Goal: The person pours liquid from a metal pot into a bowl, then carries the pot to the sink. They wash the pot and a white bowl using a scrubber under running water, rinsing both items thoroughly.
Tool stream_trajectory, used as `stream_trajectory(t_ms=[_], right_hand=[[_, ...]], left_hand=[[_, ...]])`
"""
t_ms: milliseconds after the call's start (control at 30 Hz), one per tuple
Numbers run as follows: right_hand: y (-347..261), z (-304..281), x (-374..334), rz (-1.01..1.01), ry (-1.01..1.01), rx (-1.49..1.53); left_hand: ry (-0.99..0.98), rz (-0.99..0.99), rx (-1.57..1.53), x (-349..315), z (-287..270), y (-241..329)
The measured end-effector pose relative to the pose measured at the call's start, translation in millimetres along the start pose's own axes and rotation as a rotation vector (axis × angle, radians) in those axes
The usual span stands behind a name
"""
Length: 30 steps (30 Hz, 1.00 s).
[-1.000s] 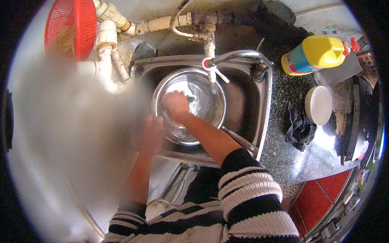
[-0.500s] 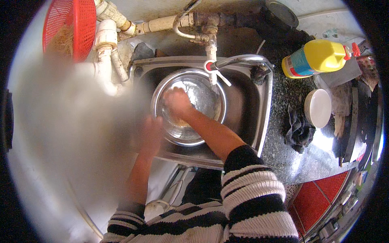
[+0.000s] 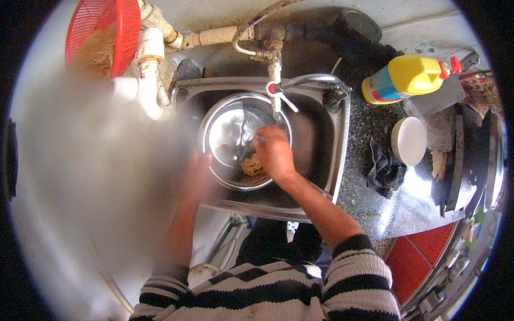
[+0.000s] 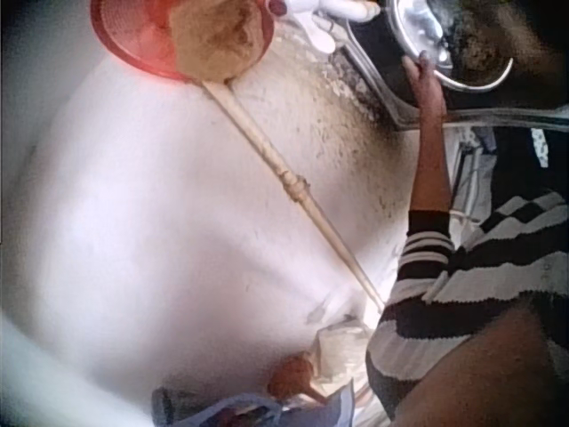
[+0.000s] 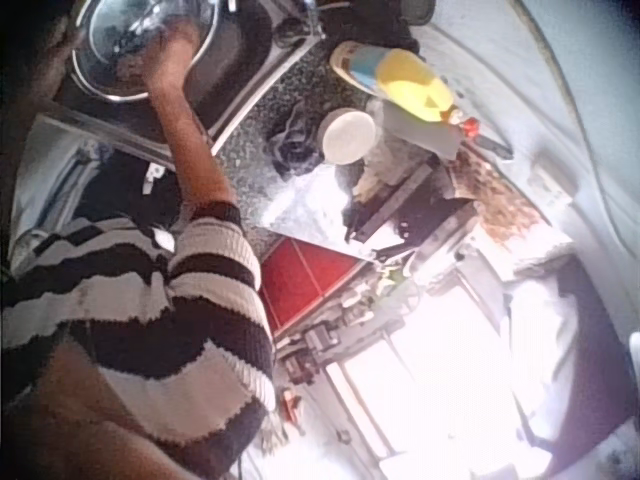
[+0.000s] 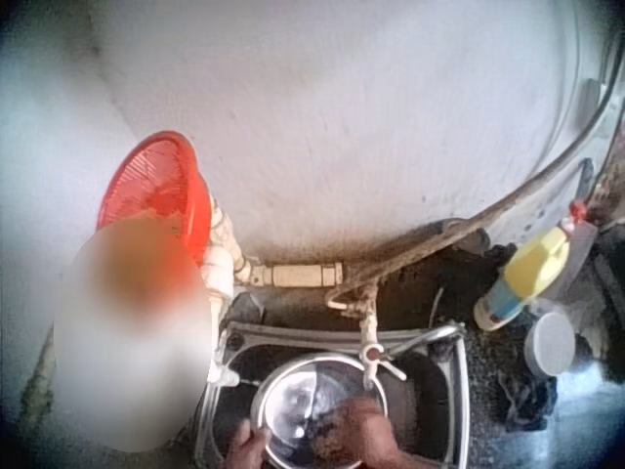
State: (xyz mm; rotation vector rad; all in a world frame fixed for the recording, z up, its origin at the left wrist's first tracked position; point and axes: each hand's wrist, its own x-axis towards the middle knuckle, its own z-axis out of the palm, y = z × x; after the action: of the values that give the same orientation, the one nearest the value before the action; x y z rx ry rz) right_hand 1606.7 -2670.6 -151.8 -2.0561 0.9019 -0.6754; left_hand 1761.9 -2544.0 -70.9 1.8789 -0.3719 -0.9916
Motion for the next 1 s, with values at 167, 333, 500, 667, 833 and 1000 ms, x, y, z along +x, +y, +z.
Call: stream_trajectory(t_ms=[167, 333, 500, 667, 833, 1000], right_hand=[[-59, -74, 8, 0.245, 0.399, 0.364], [-96, -93, 15, 0.035, 0.198, 0.339], [-120, -50, -2, 0.021, 0.181, 0.538], [-51, 20, -27, 0.119, -0.314, -0.271], [23, 83, -16, 0.296, -0.502, -0.293], [11, 90, 28, 0.323, -0.125, -0.283]], left_hand=[[0.01, -0.073, 0.031, -6, 0, 13], [0.015, -0.043, -0.016, -7, 2, 12], [0.021, 0.017, 0.009, -3, 2, -1], [-0.013, -0.04, -0.017, -2, 1, 0], [0.004, -0.038, 0.041, -3, 4, 7], [0.032, -0.022, -0.024, -1, 3, 0]])
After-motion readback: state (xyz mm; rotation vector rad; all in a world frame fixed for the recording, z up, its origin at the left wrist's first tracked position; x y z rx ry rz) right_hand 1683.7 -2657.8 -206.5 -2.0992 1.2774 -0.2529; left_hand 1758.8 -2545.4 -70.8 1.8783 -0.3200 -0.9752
